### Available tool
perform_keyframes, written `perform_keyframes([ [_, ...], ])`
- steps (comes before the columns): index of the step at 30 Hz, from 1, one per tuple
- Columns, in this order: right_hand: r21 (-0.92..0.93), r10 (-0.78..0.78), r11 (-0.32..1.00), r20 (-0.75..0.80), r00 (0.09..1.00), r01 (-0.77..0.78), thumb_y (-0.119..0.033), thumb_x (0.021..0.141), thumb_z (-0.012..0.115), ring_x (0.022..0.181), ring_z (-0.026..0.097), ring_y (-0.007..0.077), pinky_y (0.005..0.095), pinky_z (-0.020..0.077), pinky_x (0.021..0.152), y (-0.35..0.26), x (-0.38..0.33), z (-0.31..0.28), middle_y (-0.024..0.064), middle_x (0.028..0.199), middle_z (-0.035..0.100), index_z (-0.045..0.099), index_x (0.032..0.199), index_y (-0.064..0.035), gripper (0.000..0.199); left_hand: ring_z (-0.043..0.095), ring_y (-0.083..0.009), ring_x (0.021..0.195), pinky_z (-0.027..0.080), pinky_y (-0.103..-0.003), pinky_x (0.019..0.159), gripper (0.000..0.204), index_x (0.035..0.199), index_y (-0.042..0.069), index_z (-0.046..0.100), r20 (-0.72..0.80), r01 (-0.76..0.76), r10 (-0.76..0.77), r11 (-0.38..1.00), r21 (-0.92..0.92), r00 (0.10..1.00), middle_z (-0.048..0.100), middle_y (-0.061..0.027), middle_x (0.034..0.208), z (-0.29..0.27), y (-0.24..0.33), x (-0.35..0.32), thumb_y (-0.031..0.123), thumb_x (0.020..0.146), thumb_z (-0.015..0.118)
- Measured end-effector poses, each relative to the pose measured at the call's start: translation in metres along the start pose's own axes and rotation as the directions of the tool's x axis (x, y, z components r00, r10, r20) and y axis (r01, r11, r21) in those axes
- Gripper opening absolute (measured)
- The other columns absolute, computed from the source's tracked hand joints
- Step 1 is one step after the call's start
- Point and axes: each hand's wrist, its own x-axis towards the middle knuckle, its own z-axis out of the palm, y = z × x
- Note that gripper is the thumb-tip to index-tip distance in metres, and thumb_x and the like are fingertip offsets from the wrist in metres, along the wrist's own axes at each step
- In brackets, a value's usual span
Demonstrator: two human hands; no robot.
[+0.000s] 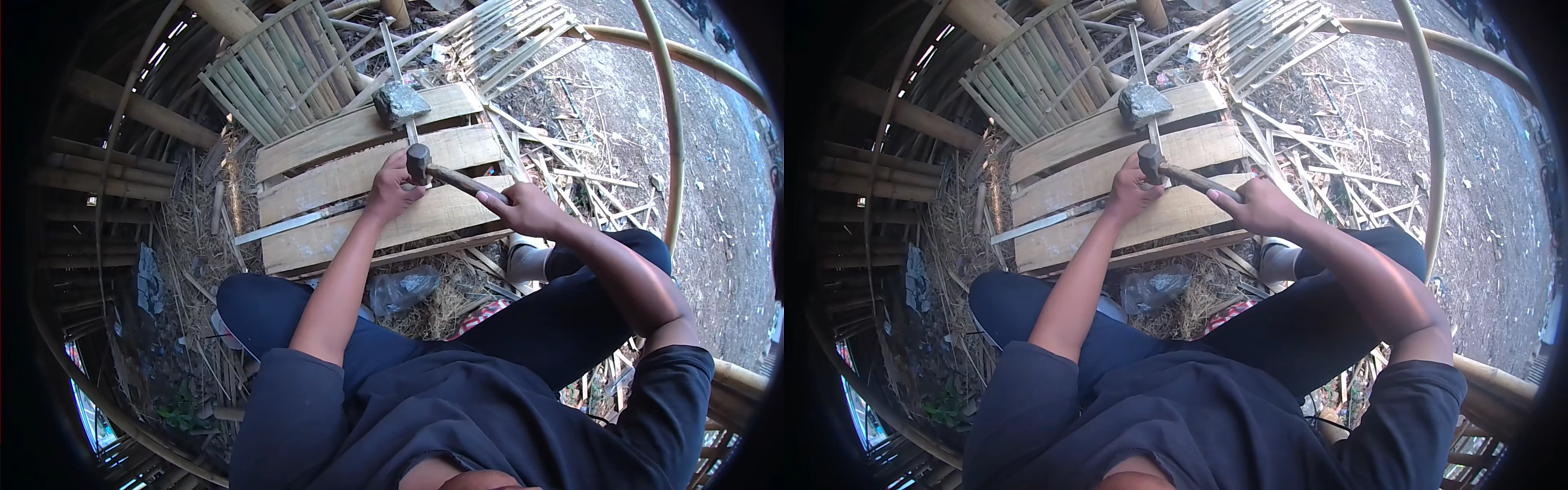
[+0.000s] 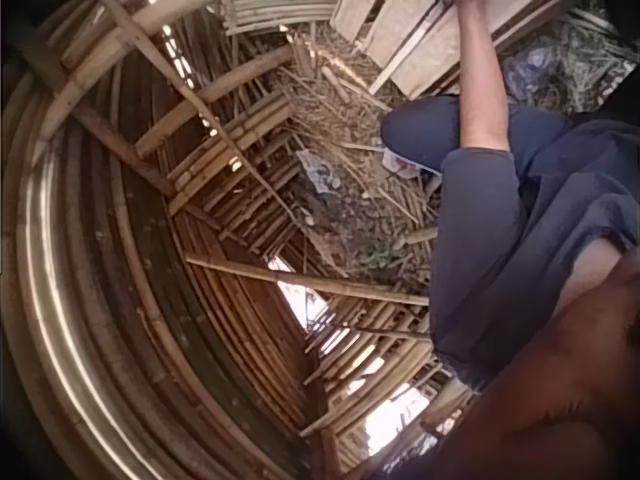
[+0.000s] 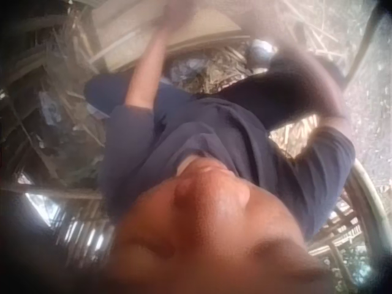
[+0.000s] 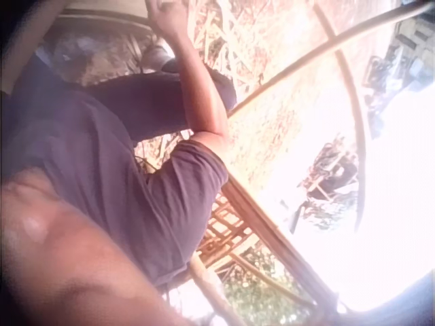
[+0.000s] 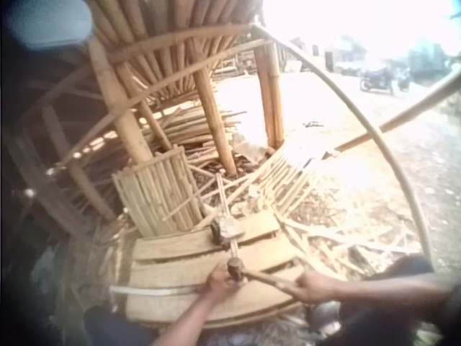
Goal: The person hammers a nail into a wooden slat by hand using a hammer while sitting on the ground.
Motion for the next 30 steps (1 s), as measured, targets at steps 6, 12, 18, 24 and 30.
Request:
perform_keyframes([
  [6, 0.000, 0.005, 1.000, -0.017, 1.000, -0.005, -0.068, 0.098, 0.052, 0.061, 0.065, 0.0352, 0.0491, 0.0513, 0.065, -0.001, -0.002, 0.008, 0.0210, 0.060, 0.062, 0.069, 0.071, 0.0073, 0.082, 0.057, -0.0311, 0.133, 0.049, -0.037, 0.106, 0.021, 0.090, 0.001, 0.071, 0.026, 0.294, -0.296, 0.929, -0.226, 0.955, 0.070, -0.0129, 0.123, 0.002, 0.011, 0.000, 0.003, 0.072, 0.082],
  [12, 0.005, -0.038, 0.999, -0.049, 0.998, 0.038, -0.064, 0.100, 0.054, 0.052, 0.059, 0.0280, 0.0461, 0.0463, 0.056, -0.002, -0.002, 0.008, 0.0163, 0.057, 0.060, 0.067, 0.070, 0.0051, 0.077, 0.058, -0.0294, 0.131, 0.049, -0.036, 0.104, 0.020, 0.091, 0.002, 0.071, 0.064, 0.214, -0.210, 0.975, -0.064, 0.976, 0.067, -0.0141, 0.129, 0.004, 0.000, -0.004, 0.004, 0.074, 0.081],
  [18, 0.032, 0.013, 0.999, -0.058, 0.998, -0.011, -0.063, 0.100, 0.055, 0.051, 0.048, 0.0186, 0.0420, 0.0430, 0.052, 0.005, 0.000, 0.021, 0.0095, 0.054, 0.051, 0.063, 0.067, 0.0052, 0.076, 0.063, -0.0113, 0.084, 0.053, -0.028, 0.079, 0.049, 0.128, 0.007, 0.067, 0.044, -0.005, 0.005, 1.000, 0.015, 0.999, 0.066, -0.0026, 0.102, 0.004, -0.003, -0.001, 0.000, 0.080, 0.075],
  [24, 0.094, -0.008, 0.995, -0.076, 0.997, 0.015, -0.063, 0.100, 0.055, 0.052, 0.052, 0.0206, 0.0425, 0.0447, 0.055, -0.005, -0.008, 0.016, 0.0115, 0.055, 0.054, 0.065, 0.071, 0.0067, 0.076, 0.060, -0.0292, 0.125, 0.050, -0.039, 0.103, 0.017, 0.085, 0.003, 0.066, 0.125, 0.467, -0.450, 0.853, -0.234, 0.884, 0.069, -0.0117, 0.121, 0.002, 0.012, 0.000, 0.004, 0.074, 0.079],
  [30, 0.038, 0.013, 0.999, -0.069, 0.998, -0.010, -0.063, 0.101, 0.054, 0.052, 0.050, 0.0196, 0.0427, 0.0428, 0.053, 0.000, -0.002, 0.022, 0.0102, 0.054, 0.053, 0.063, 0.069, 0.0054, 0.076, 0.063, -0.0293, 0.115, 0.048, -0.042, 0.105, 0.020, 0.083, 0.001, 0.065, 0.053, 0.135, -0.130, 0.985, -0.106, 0.990, 0.070, -0.0127, 0.111, 0.003, 0.002, -0.001, 0.009, 0.076, 0.081],
])
